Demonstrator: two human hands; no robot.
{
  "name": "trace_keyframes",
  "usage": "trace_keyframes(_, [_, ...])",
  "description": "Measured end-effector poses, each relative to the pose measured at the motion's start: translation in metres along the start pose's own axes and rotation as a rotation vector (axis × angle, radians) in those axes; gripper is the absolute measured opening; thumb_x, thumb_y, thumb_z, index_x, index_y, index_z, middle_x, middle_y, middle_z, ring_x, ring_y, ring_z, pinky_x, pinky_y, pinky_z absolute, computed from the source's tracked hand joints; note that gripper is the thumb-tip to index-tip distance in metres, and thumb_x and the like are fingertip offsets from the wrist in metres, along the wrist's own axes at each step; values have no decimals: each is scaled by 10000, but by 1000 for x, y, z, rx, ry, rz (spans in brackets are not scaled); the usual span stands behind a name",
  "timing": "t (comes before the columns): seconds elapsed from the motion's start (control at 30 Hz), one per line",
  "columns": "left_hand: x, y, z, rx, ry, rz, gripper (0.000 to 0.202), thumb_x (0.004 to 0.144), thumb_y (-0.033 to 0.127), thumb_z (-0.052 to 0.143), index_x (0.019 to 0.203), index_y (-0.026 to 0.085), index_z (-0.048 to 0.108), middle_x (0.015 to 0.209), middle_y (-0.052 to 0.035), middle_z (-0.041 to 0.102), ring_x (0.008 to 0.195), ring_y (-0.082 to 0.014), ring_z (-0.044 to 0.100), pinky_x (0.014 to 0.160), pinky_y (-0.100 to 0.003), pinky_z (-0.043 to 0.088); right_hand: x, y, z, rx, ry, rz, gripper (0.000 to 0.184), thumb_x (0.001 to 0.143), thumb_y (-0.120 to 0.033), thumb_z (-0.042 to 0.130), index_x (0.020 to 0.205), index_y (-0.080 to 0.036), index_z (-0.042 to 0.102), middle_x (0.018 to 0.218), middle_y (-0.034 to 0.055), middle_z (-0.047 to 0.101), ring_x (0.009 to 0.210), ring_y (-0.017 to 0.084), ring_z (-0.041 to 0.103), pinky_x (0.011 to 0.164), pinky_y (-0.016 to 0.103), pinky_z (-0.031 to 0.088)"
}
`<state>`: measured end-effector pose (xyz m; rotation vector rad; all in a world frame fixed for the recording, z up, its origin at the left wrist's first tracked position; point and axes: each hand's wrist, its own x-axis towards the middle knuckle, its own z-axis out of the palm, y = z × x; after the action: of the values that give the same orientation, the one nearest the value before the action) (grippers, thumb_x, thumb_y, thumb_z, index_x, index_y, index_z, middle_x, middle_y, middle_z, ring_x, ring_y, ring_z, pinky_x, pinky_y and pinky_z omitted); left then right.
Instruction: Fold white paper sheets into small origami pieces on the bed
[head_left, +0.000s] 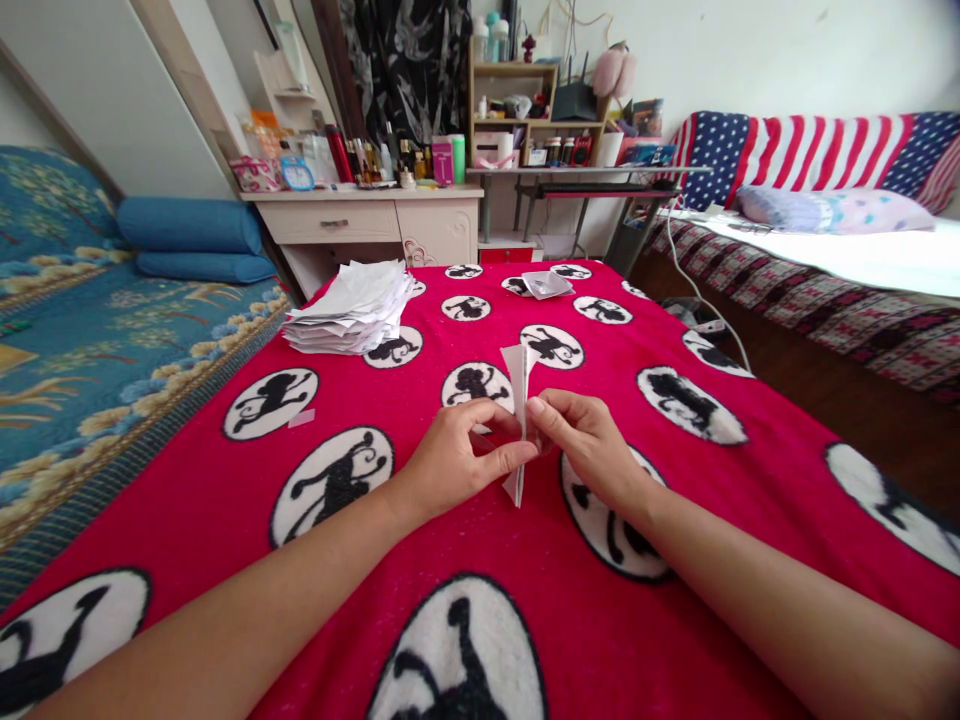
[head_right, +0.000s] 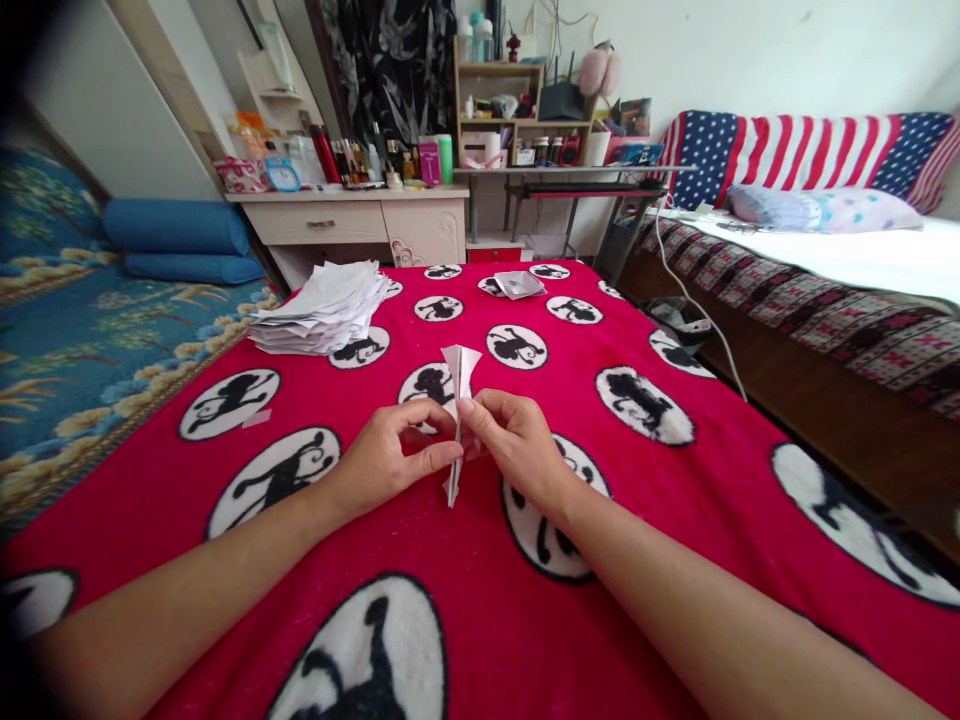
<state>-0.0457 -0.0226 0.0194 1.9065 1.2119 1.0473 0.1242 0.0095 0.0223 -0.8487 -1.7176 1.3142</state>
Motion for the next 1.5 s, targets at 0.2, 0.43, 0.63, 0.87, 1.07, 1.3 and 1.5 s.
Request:
trace_keyframes(0.2, [-1,-3,2,-70,-12,-65,245,819,383,625,834,138,627,815,-37,672,742,-143,620,636,-224,482,1,3,0,78,-37,46,418,870,-525,521,678,-157,566,600,-4,562,551,106,545,536,213,450])
trace_keyframes(0.43, [-1,-7,3,-247,-58,-79,262,836,392,603,890,136,602,857,-55,665,789,-164,627,718,-265,502,0,2,1,128,-36,57,381,853,-504,558,690,-159,553,600,-12,548,546,101,532,533,211,457])
trace_keyframes(0.63, [-2,-3,4,-356,-87,-124,168,842,312,568,861,146,573,827,-45,653,783,-166,632,739,-278,517,-1,-1,2,118,-61,63,331,770,-457,674,699,-163,537,601,-28,537,541,90,495,515,204,404])
trace_keyframes(0.87, [-1,-3,6,-59,92,-103,94,760,194,563,679,150,546,630,14,555,593,-103,530,536,-189,423,2,1,5,-33,-4,75,238,756,-313,650,661,-180,476,574,-40,495,511,90,466,471,206,354])
trace_keyframes(1.07, [4,-11,-2,211,325,-101,82,738,192,556,665,158,545,616,9,587,566,-111,565,554,-210,439,4,1,2,-35,125,95,194,737,-238,596,620,-200,447,527,-28,530,506,135,549,484,237,418])
trace_keyframes(1.3, [4,-12,0,237,240,-109,303,694,207,649,990,192,584,820,-17,695,695,-159,659,636,-241,506,1,7,7,-168,49,40,131,745,-212,565,651,-193,475,595,-26,532,539,114,525,482,214,364])
trace_keyframes(1.5, [2,-7,6,278,222,-110,355,713,158,611,1066,187,584,834,-40,699,719,-180,662,684,-274,514,4,11,6,-385,106,-44,85,729,-223,603,779,-188,544,680,-5,601,601,130,538,539,222,378])
